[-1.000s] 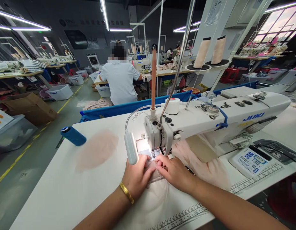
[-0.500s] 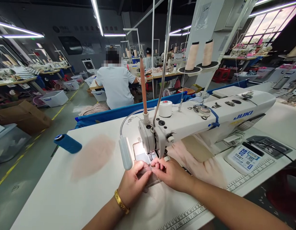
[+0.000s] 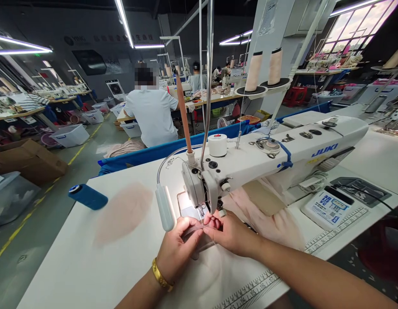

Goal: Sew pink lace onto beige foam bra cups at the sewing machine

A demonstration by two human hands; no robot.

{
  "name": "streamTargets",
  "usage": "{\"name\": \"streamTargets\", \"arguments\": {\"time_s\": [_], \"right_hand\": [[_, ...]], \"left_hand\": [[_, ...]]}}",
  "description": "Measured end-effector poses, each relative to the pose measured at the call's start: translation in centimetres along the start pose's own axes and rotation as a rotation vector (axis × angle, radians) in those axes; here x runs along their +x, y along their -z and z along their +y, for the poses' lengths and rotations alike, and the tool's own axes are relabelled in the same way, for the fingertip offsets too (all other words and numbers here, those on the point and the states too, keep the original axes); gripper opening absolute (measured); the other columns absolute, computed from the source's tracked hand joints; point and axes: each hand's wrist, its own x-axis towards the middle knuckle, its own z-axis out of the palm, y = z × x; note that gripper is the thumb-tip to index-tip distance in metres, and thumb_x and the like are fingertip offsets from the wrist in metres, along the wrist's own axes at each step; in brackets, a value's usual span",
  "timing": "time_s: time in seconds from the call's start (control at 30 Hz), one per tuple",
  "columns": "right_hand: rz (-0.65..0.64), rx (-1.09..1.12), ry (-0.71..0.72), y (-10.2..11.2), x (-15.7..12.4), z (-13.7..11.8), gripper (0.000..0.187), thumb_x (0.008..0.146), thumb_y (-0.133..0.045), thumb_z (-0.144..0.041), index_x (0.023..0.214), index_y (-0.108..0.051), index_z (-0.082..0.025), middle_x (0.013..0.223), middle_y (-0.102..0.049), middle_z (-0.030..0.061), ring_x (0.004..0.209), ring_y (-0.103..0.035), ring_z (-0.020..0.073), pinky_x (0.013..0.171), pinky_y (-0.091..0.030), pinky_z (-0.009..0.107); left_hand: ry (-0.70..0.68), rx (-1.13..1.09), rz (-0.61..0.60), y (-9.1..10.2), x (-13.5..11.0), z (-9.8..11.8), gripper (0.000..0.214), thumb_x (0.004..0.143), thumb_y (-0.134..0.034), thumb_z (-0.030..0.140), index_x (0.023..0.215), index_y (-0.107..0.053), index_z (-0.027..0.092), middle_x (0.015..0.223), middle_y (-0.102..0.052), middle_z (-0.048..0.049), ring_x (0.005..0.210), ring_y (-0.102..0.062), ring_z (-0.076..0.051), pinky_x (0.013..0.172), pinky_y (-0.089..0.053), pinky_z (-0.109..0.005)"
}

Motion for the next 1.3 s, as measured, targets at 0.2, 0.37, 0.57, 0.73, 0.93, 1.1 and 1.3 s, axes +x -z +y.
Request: {"name": "streamTargets", "arguments": {"time_s": [0.2,0.37,0.57,0.73,0.93,1.1,1.3], "right_hand": [[-0.005,0.0,0.019,-0.1,0.0,0.8,0.014,0.085,-0.064,-0.028,0.097,-0.064,-0.021,0.073,-0.049,-0.0053,0.067,-0.049,0.0134,0.065,-0.043,0.027],[-0.022,0.038,0.022,-0.1,0.1,0.6,0.008,0.085,-0.064,-0.025,0.091,-0.062,-0.02,0.072,-0.049,-0.0057,0.066,-0.048,0.0125,0.063,-0.041,0.025],[-0.025,0.057,0.039,0.1,-0.1,0.0,0.005,0.084,-0.063,-0.022,0.083,-0.058,-0.02,0.072,-0.051,-0.0053,0.068,-0.049,0.0125,0.063,-0.04,0.024],[-0.02,0.036,0.064,0.2,-0.2,-0.7,0.007,0.085,-0.062,-0.022,0.079,-0.058,-0.02,0.072,-0.052,-0.0041,0.068,-0.049,0.0132,0.063,-0.04,0.025],[-0.019,0.03,0.069,0.2,-0.3,-0.6,0.007,0.085,-0.064,-0.025,0.089,-0.061,-0.021,0.073,-0.05,-0.0049,0.066,-0.049,0.0127,0.062,-0.042,0.025],[-0.011,0.006,0.099,0.1,-0.3,-0.4,0.002,0.085,-0.061,-0.022,0.087,-0.061,-0.02,0.073,-0.05,-0.0045,0.067,-0.049,0.0127,0.063,-0.042,0.025],[0.0,-0.036,0.131,0.1,-0.4,-0.3,0.006,0.089,-0.061,-0.023,0.083,-0.061,-0.021,0.074,-0.054,-0.0031,0.069,-0.051,0.0136,0.064,-0.042,0.025]], "left_hand": [[-0.044,0.025,0.062,0.1,0.0,0.5,0.021,0.09,-0.063,0.04,0.087,-0.077,0.025,0.081,-0.069,-0.0018,0.076,-0.069,-0.018,0.073,-0.06,-0.029],[-0.076,0.029,0.071,0.0,0.1,0.4,0.02,0.09,-0.063,0.037,0.09,-0.08,0.026,0.081,-0.07,-0.0022,0.075,-0.067,-0.017,0.07,-0.059,-0.026],[-0.077,0.032,0.067,-0.1,0.1,0.4,0.019,0.09,-0.064,0.037,0.088,-0.079,0.025,0.08,-0.069,-0.0019,0.074,-0.065,-0.017,0.07,-0.058,-0.026],[0.013,-0.016,0.012,-0.1,0.0,0.4,0.025,0.092,-0.065,0.046,0.092,-0.078,0.024,0.086,-0.067,-0.0039,0.074,-0.065,-0.018,0.063,-0.059,-0.026],[0.004,-0.039,-0.029,0.0,-0.1,0.5,0.026,0.095,-0.063,0.046,0.094,-0.081,0.027,0.086,-0.068,-0.0039,0.073,-0.063,-0.017,0.06,-0.057,-0.025],[-0.025,-0.027,-0.034,0.0,0.1,0.9,0.026,0.094,-0.062,0.044,0.092,-0.082,0.027,0.081,-0.066,-0.0043,0.078,-0.063,-0.02,0.058,-0.056,-0.025],[0.002,-0.046,-0.042,0.0,0.0,0.7,0.029,0.095,-0.061,0.046,0.091,-0.08,0.025,0.083,-0.064,-0.0048,0.081,-0.064,-0.021,0.06,-0.057,-0.026]]}}
